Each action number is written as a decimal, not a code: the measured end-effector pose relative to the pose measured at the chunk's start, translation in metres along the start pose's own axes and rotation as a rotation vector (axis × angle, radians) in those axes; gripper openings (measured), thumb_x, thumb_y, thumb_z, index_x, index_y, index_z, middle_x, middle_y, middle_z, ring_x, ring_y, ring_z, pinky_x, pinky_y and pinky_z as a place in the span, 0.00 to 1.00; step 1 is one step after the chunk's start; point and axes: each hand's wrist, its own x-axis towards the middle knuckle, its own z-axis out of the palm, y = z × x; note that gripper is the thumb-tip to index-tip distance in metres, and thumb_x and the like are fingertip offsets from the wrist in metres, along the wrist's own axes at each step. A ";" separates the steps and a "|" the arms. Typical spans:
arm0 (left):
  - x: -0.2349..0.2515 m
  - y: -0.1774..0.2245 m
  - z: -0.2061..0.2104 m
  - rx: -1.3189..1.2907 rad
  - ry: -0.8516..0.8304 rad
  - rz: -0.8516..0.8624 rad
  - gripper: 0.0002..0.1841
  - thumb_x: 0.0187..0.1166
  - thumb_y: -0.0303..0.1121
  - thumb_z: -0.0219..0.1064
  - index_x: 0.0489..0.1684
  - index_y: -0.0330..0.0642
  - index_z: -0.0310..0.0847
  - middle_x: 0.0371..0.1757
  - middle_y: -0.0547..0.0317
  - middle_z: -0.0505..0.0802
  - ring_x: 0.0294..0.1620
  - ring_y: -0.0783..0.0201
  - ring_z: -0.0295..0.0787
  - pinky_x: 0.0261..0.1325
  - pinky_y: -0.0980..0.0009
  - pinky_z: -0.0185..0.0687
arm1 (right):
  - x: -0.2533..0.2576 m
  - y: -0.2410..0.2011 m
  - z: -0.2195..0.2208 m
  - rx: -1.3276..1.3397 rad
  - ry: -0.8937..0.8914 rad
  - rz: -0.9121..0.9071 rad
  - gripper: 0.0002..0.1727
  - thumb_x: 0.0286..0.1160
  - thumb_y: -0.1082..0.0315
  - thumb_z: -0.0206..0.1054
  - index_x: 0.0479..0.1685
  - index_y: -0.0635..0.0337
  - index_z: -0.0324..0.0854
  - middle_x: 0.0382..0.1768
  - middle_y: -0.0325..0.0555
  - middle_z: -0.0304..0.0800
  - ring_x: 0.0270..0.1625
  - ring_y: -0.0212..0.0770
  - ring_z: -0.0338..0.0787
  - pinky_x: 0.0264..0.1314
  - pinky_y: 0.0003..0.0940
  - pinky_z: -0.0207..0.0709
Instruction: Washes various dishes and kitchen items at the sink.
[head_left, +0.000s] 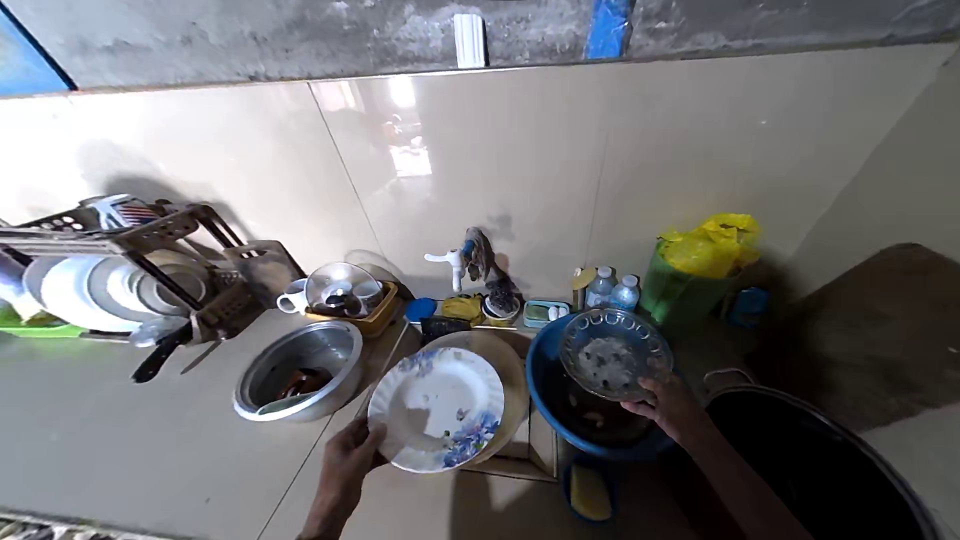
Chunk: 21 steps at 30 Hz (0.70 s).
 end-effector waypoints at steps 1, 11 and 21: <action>0.001 -0.011 -0.001 -0.013 0.018 -0.041 0.16 0.82 0.22 0.61 0.66 0.24 0.75 0.39 0.46 0.92 0.31 0.61 0.93 0.34 0.63 0.93 | -0.002 0.000 0.001 0.013 0.007 0.005 0.28 0.86 0.78 0.55 0.85 0.60 0.58 0.61 0.67 0.78 0.46 0.56 0.91 0.37 0.46 0.89; 0.012 -0.033 0.007 0.063 0.070 -0.196 0.15 0.83 0.22 0.63 0.64 0.23 0.75 0.42 0.39 0.91 0.30 0.58 0.93 0.35 0.62 0.92 | -0.005 0.008 -0.008 -0.054 0.002 -0.065 0.23 0.86 0.76 0.56 0.78 0.66 0.62 0.49 0.60 0.82 0.37 0.47 0.92 0.31 0.39 0.89; 0.064 -0.066 0.062 0.374 -0.127 -0.322 0.22 0.81 0.23 0.65 0.72 0.21 0.72 0.62 0.25 0.86 0.60 0.39 0.89 0.64 0.48 0.85 | -0.007 0.008 -0.001 0.002 0.054 -0.060 0.20 0.85 0.77 0.57 0.73 0.68 0.65 0.43 0.59 0.85 0.30 0.45 0.92 0.27 0.38 0.89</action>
